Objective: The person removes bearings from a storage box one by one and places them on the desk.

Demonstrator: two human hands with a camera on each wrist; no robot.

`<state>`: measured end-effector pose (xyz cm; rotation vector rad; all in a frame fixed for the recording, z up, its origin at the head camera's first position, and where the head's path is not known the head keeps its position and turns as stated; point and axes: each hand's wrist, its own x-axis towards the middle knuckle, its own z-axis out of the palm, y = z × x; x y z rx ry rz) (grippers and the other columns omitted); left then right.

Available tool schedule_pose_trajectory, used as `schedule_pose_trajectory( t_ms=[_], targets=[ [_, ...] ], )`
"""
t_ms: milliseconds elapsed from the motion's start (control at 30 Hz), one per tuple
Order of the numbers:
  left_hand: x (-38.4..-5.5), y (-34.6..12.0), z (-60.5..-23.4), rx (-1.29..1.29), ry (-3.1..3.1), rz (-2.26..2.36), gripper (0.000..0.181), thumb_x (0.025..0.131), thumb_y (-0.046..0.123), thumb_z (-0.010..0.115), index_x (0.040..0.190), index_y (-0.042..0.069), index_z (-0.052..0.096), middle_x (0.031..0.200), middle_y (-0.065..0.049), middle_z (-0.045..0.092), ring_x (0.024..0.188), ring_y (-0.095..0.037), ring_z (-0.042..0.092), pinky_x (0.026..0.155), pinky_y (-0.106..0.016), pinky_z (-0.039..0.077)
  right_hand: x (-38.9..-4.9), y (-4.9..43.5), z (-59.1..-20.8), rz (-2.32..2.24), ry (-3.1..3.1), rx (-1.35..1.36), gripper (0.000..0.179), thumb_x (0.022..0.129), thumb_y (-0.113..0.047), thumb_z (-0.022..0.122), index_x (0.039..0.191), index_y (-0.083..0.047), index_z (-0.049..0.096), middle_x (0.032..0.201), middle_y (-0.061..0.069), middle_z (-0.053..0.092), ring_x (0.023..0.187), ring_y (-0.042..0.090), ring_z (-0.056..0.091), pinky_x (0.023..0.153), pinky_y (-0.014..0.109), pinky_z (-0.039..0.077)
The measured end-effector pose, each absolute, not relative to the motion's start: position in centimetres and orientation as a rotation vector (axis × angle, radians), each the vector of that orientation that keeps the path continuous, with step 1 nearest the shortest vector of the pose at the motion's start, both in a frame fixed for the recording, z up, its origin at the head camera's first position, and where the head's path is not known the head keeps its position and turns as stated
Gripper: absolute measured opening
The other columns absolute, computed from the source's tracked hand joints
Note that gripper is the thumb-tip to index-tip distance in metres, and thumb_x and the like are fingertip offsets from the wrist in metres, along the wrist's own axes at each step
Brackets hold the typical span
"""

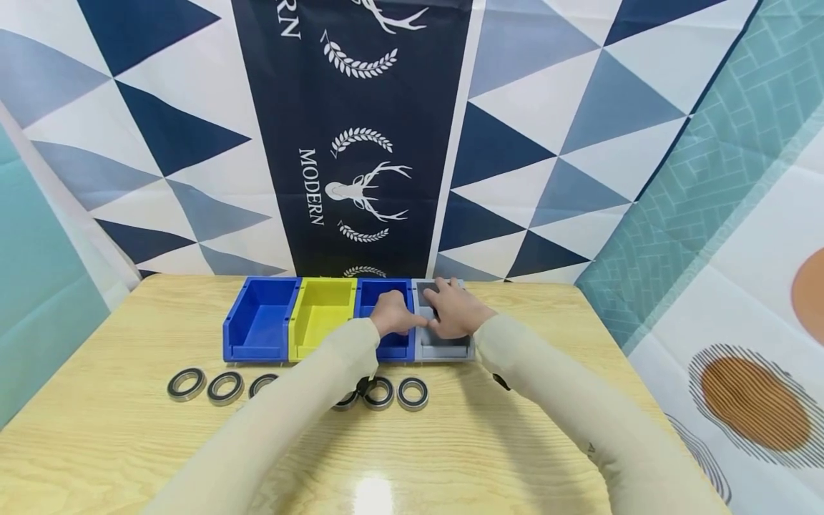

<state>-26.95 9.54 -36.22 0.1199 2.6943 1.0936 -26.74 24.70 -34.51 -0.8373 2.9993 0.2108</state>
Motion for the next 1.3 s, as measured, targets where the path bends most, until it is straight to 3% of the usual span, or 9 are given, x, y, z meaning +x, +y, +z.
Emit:
schedule_pose_trajectory(
  t_ms=[167, 267, 400, 500, 767, 967, 1300],
  targets=[
    [-26.7, 9.8, -36.1, 0.135, 2.703, 1.066, 0.041, 0.076, 0.03, 0.079, 0.099, -0.001, 0.064, 0.059, -0.002, 0.056, 0.05, -0.012, 0.056, 0.044, -0.021, 0.042, -25.6, 25.3, -34.2, 0.188, 3.001, -0.894, 0.037, 0.086, -0.024, 0.056, 0.118, -0.005, 0.055, 0.119, 0.023, 0.052, 0.102, 0.039, 0.051, 0.089, 0.051, 0.047],
    [-26.6, 10.0, -36.0, 0.135, 2.717, 1.06, 0.038, 0.076, 0.029, 0.078, 0.097, 0.0, 0.064, 0.064, -0.003, 0.056, 0.051, -0.012, 0.053, 0.045, -0.022, 0.043, -24.9, 25.7, -33.9, 0.176, 2.999, -0.95, 0.031, 0.084, -0.022, 0.057, 0.11, -0.006, 0.056, 0.107, 0.018, 0.053, 0.09, 0.031, 0.049, 0.084, 0.047, 0.045],
    [-26.5, 10.2, -35.9, 0.127, 2.731, 1.063, 0.038, 0.076, 0.029, 0.079, 0.097, 0.001, 0.064, 0.072, -0.005, 0.058, 0.055, -0.013, 0.055, 0.047, -0.023, 0.046, -23.9, 26.3, -33.7, 0.179, 2.991, -1.022, 0.017, 0.082, -0.02, 0.059, 0.096, -0.011, 0.054, 0.09, 0.007, 0.047, 0.077, 0.022, 0.039, 0.074, 0.038, 0.035],
    [-26.4, 10.3, -35.9, 0.129, 2.734, 1.073, 0.037, 0.075, 0.028, 0.08, 0.096, 0.001, 0.064, 0.075, -0.007, 0.061, 0.057, -0.015, 0.057, 0.047, -0.024, 0.049, -23.0, 26.6, -33.6, 0.165, 2.986, -1.07, 0.014, 0.081, -0.018, 0.06, 0.092, -0.014, 0.052, 0.086, 0.004, 0.044, 0.074, 0.02, 0.036, 0.069, 0.034, 0.031],
    [-26.4, 10.5, -35.9, 0.146, 2.743, 1.1, 0.037, 0.074, 0.027, 0.081, 0.095, 0.0, 0.065, 0.079, -0.008, 0.065, 0.06, -0.016, 0.059, 0.048, -0.024, 0.05, -20.6, 26.9, -34.5, 0.102, 2.976, -1.103, 0.017, 0.078, -0.015, 0.061, 0.091, -0.014, 0.051, 0.087, 0.001, 0.04, 0.077, 0.018, 0.035, 0.068, 0.03, 0.031],
    [-26.3, 10.4, -35.8, 0.124, 2.743, 1.107, 0.036, 0.074, 0.027, 0.081, 0.092, 0.001, 0.064, 0.074, -0.007, 0.063, 0.054, -0.015, 0.059, 0.044, -0.023, 0.049, -18.9, 26.5, -35.7, 0.075, 2.966, -1.127, 0.022, 0.075, -0.018, 0.064, 0.093, -0.014, 0.051, 0.088, -0.001, 0.04, 0.077, 0.017, 0.033, 0.069, 0.029, 0.029],
    [-26.2, 9.8, -35.6, 0.129, 2.733, 1.103, 0.04, 0.076, 0.028, 0.079, 0.1, 0.0, 0.064, 0.08, -0.007, 0.065, 0.057, -0.013, 0.056, 0.049, -0.021, 0.049, -17.6, 25.9, -38.5, -0.011, 2.98, -1.18, 0.028, 0.068, -0.018, 0.066, 0.091, -0.014, 0.051, 0.089, -0.002, 0.04, 0.076, 0.015, 0.033, 0.068, 0.025, 0.029]
  ],
)
